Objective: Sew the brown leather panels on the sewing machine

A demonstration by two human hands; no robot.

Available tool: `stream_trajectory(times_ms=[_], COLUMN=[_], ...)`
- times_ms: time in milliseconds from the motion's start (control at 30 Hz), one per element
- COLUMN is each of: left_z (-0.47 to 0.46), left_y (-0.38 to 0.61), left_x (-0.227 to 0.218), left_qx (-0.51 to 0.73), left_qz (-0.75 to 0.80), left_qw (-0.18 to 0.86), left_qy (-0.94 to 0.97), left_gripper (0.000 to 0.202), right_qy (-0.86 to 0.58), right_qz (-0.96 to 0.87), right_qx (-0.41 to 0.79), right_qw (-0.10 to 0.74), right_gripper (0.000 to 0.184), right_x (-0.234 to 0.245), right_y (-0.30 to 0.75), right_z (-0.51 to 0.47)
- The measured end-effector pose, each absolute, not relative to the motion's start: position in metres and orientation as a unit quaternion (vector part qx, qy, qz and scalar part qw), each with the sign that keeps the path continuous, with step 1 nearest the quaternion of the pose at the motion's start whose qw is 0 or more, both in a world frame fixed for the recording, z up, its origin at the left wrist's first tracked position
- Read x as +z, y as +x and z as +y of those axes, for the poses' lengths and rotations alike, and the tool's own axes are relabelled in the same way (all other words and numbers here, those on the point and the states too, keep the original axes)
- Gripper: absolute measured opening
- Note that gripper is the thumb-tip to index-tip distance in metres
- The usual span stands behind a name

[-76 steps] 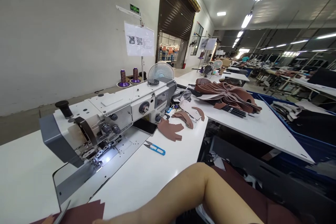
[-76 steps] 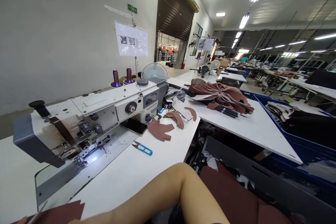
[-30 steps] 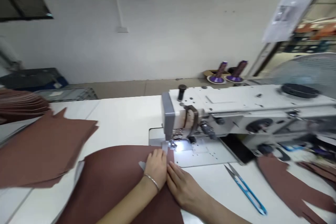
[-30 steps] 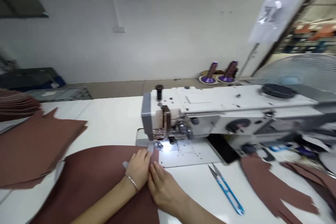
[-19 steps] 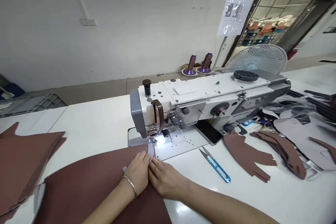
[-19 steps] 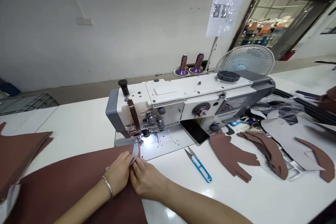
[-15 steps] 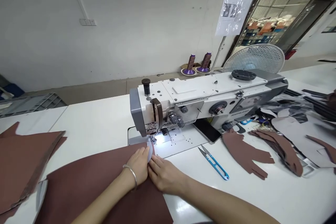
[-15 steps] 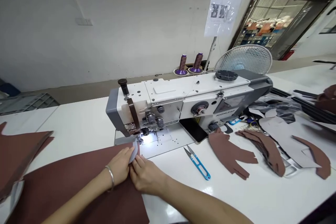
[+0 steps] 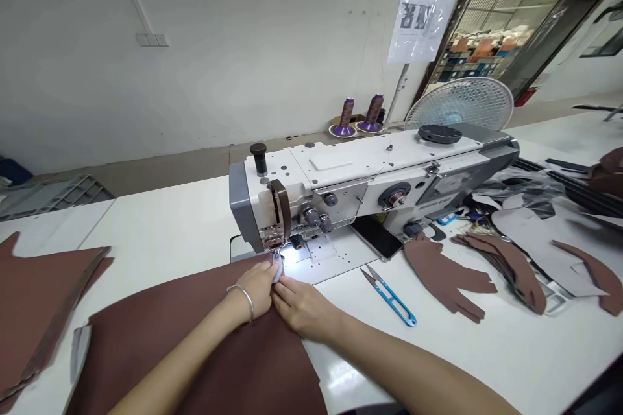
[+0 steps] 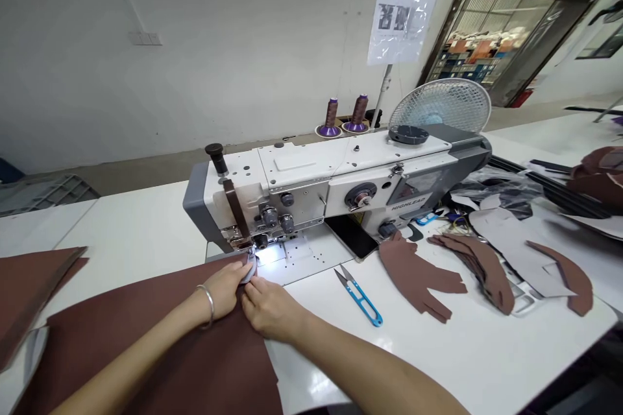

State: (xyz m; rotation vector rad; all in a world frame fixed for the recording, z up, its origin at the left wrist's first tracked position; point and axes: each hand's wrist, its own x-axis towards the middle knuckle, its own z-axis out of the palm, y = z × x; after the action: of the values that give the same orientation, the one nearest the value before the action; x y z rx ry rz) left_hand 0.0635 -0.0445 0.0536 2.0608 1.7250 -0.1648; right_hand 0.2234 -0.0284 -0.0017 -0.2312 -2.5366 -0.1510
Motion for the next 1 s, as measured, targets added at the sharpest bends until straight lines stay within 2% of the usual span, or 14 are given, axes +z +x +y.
stream_trajectory(times_ms=[433,567,800,1000], left_z=[-0.045,-0.052,-0.075,-0.080], left_y=[0.063,0.071,0.094,0.091], left_x=[0.044,0.036,0.018,-0.002], left_qx=[-0.055,-0.055,-0.071,-0.016], left_qz=[0.622,0.644,0.668,0.619], left_qw=[0.177,0.088,-0.064,-0.185], left_qy=[0.760,0.758,0.738,0.763], left_gripper=[0.051,0.054,0.040,0.031], right_qy=[-0.094,-0.091,-0.008,-0.023], right_qz=[-0.954,-0.955,-0.961,-0.961], right_qx=[-0.068,-0.072,-0.129,-0.108], right_qw=[0.275,0.272,0.243,0.252], right_gripper=[0.025,0.025,0.016,0.014], right_x=[0.003,0.005,0.009,0.003], right_y=[0.224,0.222,0.235,0.244], right_z=[-0.028,-0.022,-0.033,-0.049])
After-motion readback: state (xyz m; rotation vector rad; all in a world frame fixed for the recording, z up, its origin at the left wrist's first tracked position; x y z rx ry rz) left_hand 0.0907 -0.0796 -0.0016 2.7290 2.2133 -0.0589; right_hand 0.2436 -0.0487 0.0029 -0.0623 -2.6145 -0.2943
